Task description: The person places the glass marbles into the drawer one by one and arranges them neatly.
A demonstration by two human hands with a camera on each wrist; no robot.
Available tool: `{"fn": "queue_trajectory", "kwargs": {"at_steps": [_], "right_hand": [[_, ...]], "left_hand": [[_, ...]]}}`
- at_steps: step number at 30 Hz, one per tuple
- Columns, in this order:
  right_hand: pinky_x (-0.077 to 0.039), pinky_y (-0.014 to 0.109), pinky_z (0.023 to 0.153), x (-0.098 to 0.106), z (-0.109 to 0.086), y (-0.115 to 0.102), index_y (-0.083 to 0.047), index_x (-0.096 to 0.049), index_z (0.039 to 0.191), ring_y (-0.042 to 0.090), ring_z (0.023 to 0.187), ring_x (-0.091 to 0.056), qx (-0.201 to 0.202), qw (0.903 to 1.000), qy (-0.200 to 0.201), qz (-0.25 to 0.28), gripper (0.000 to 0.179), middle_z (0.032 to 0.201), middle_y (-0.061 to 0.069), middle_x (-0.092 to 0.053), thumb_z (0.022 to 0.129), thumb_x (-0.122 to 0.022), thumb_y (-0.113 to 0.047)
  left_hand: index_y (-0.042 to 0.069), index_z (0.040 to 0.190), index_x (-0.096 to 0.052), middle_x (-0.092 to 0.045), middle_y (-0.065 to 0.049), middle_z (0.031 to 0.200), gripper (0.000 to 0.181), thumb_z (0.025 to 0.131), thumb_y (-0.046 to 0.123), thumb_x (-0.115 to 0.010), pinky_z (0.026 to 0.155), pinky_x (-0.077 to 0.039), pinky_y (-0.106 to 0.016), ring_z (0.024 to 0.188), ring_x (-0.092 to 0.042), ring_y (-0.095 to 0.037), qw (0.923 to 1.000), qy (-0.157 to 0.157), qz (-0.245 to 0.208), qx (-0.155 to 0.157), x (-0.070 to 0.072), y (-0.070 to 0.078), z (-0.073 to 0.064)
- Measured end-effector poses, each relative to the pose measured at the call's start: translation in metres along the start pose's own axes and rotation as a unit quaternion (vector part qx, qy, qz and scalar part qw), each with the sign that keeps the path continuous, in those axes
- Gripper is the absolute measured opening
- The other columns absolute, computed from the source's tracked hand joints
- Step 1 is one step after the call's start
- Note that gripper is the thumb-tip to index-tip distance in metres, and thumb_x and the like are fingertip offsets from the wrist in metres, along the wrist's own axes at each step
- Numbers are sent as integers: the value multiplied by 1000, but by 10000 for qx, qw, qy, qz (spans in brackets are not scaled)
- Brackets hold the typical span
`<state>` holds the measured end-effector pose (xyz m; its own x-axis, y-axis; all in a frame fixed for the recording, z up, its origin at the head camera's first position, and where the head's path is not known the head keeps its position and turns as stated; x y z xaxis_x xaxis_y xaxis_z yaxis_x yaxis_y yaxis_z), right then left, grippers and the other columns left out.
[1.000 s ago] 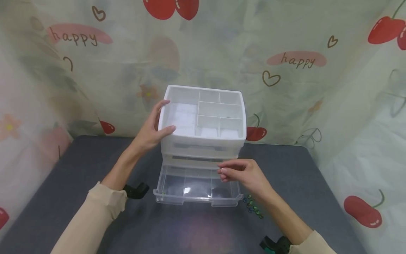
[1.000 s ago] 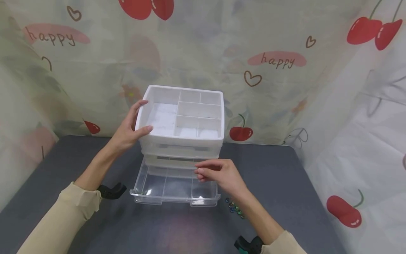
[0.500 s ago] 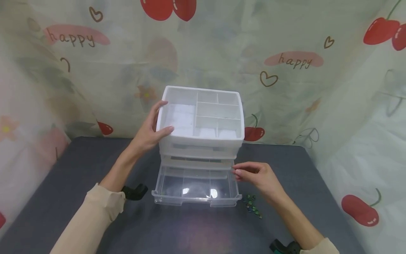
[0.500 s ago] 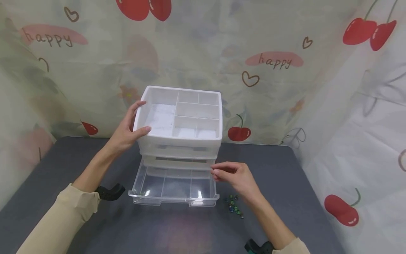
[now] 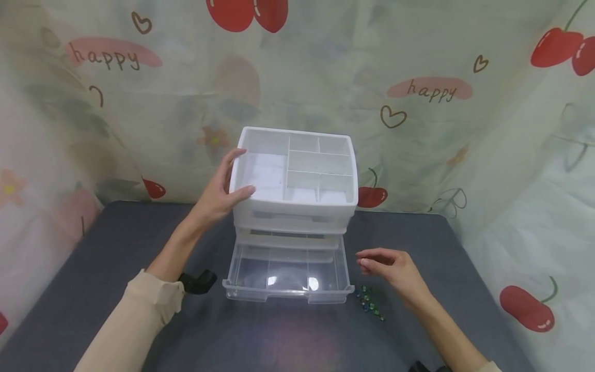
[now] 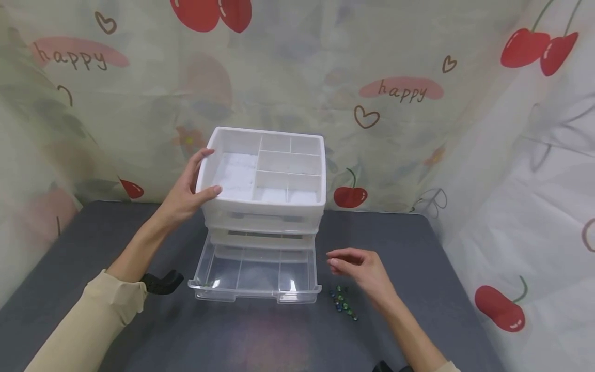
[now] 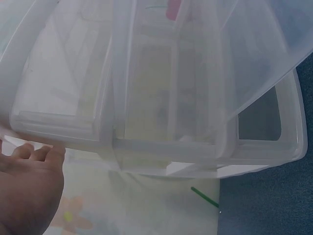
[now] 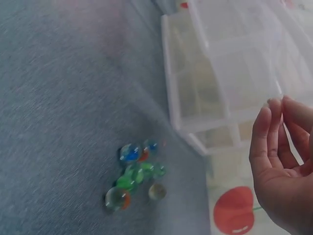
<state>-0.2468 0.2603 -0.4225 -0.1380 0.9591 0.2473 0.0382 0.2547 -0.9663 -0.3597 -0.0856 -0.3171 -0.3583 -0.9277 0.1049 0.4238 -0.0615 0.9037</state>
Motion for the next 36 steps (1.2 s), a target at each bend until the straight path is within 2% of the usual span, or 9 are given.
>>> {"fn": "queue_trajectory", "kwargs": {"at_steps": [6,11,15,24,31,36], "right_hand": [[-55,35,81,9,-1,16,6,-67,119,20,86,-69,-145,9996,49,-235,43,100,13,-73,91,-73,-25],[-55,34,81,18,-3,32,2,-69,119,22,92,-68,-345,9977,165,-552,44,106,10,-73,90,-74,-30],[-55,34,79,24,-5,43,0,-71,117,22,90,-68,-375,9963,303,-713,41,105,13,-73,89,-75,-30],[-55,32,75,29,-6,64,2,-72,113,18,83,-69,-278,9971,366,-606,35,101,13,-73,88,-77,-22],[-56,35,72,33,-11,80,5,-69,116,23,81,-69,-409,9970,339,-566,35,104,19,-71,90,-74,-17],[-57,35,68,36,-12,89,4,-70,116,22,75,-68,-604,9958,398,-566,34,100,16,-72,90,-74,-18]], "left_hand": [[18,153,-23,-22,-18,158,75,93,-6,-60,90,-44,-27,128,-39,-30,10000,-1,-6,-21,-1,1,-1],[17,153,-23,-23,-18,158,74,93,-5,-60,91,-44,-27,129,-39,-30,10000,-1,32,-41,0,0,-1],[17,153,-23,-22,-17,159,75,93,-4,-61,92,-43,-28,130,-38,-29,9999,9,101,-46,0,-1,0],[18,153,-23,-21,-16,159,75,93,-3,-61,92,-42,-30,131,-38,-30,9999,38,95,4,0,-1,-1],[16,153,-23,-25,-18,157,75,92,-5,-61,91,-43,-27,128,-39,-30,10000,40,82,-18,-1,-1,0],[17,153,-23,-25,-19,157,75,92,-5,-61,91,-44,-28,127,-39,-30,10000,53,6,-21,0,0,0]]}}
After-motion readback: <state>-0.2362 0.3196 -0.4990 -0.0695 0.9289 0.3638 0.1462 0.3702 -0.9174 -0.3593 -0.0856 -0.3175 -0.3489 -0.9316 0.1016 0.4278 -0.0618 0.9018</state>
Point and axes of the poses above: each hand's wrist, its own z-axis towards the middle knuckle, its own x-axis out of the back of the hand, y = z × x, the point moved 10 cm from there along z, towards the middle knuckle
